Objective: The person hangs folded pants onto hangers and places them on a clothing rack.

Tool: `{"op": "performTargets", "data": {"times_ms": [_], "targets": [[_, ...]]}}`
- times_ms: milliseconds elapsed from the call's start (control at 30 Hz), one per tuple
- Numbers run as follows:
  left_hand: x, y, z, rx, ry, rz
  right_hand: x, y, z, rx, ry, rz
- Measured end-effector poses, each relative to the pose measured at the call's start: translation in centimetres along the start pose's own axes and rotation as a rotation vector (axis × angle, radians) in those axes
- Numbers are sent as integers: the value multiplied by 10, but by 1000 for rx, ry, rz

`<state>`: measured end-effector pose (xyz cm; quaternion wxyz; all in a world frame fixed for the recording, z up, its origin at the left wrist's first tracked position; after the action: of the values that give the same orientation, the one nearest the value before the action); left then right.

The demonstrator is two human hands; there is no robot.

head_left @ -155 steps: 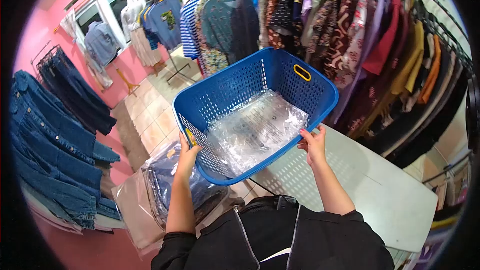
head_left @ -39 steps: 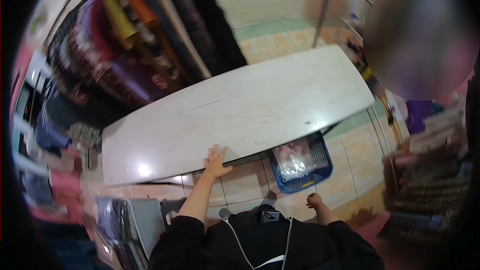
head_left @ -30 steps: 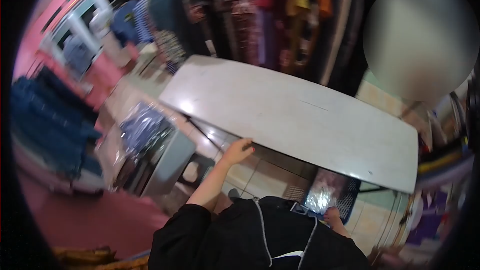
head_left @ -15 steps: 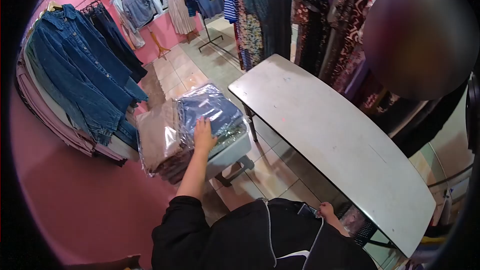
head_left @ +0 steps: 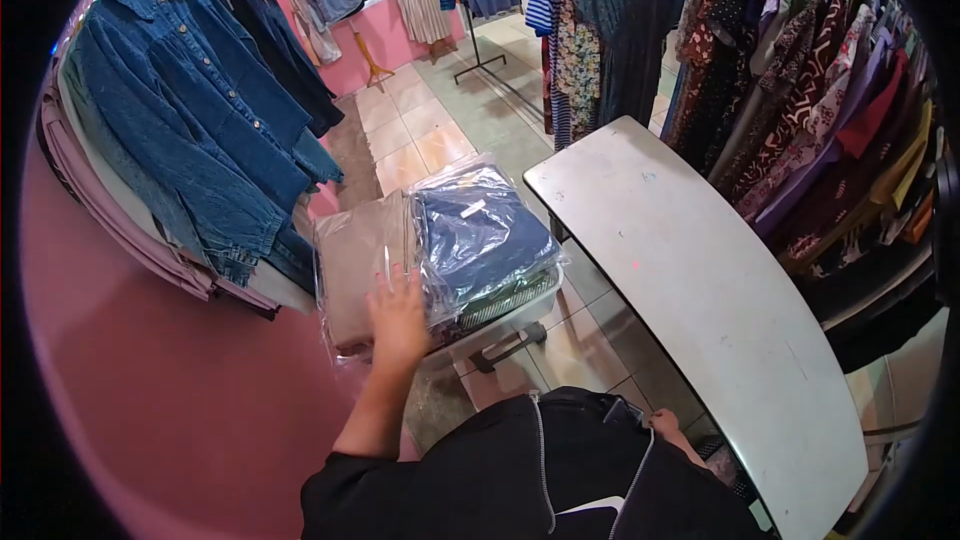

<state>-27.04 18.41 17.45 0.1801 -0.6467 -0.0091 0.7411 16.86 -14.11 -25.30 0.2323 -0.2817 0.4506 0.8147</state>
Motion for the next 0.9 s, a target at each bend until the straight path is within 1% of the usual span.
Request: {"op": "performTargets", "data": {"times_ms": [33, 133, 233, 333, 433, 467, 533, 600, 633, 667, 733, 767, 800, 867, 900], "targets": [[10, 3, 13, 9, -81, -130, 6, -17, -9, 27, -38, -11], [27, -3, 41, -235, 170, -21, 9, -37, -9, 66, -220, -42], [3, -20, 38, -234, 206, -227, 1, -35, 6, 12, -224, -45], [-25, -48, 32, -231, 275, -394, -5, -37, 13, -120, -75, -20], [-55, -83, 2, -74, 276, -493, -16, -31, 11, -220, -51, 46], [-63, -93, -11, -37, 292, -517, -20, -27, 9, -264, -65, 101], [-79, -111, -50, 40, 336, -566, -35, -22, 3, -349, -91, 196], [-97, -123, -102, 71, 437, -526, -68, -1, 7, -323, -104, 315], [-109, -122, -133, 97, 499, -507, -77, 3, 1, -385, -165, 373], [-116, -121, -165, 122, 559, -481, -83, -1, -12, -391, -194, 438], [-112, -118, -228, 124, 662, -346, -95, -8, -34, -404, -255, 570], [-106, -113, -262, 136, 694, -295, -146, 25, -14, -325, -291, 498], [-98, -106, -298, 147, 725, -240, -174, 31, -14, -275, -395, 484], [-73, -87, -381, 244, 894, -237, -213, 33, -28, -176, -601, 451], [-54, -77, -429, 284, 938, -36, -230, 26, -40, -152, -634, 395]]}}
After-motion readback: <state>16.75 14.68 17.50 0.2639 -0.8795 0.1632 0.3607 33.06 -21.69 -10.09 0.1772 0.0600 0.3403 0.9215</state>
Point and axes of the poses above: each hand's wrist, its own y-axis away from the middle knuckle, its own x-axis out of the palm, z = x × y, the point moved 7 cm from there along -y, towards the middle knuckle, and after that the axes turned 12 degrees about -z, right-handed, at the moved point
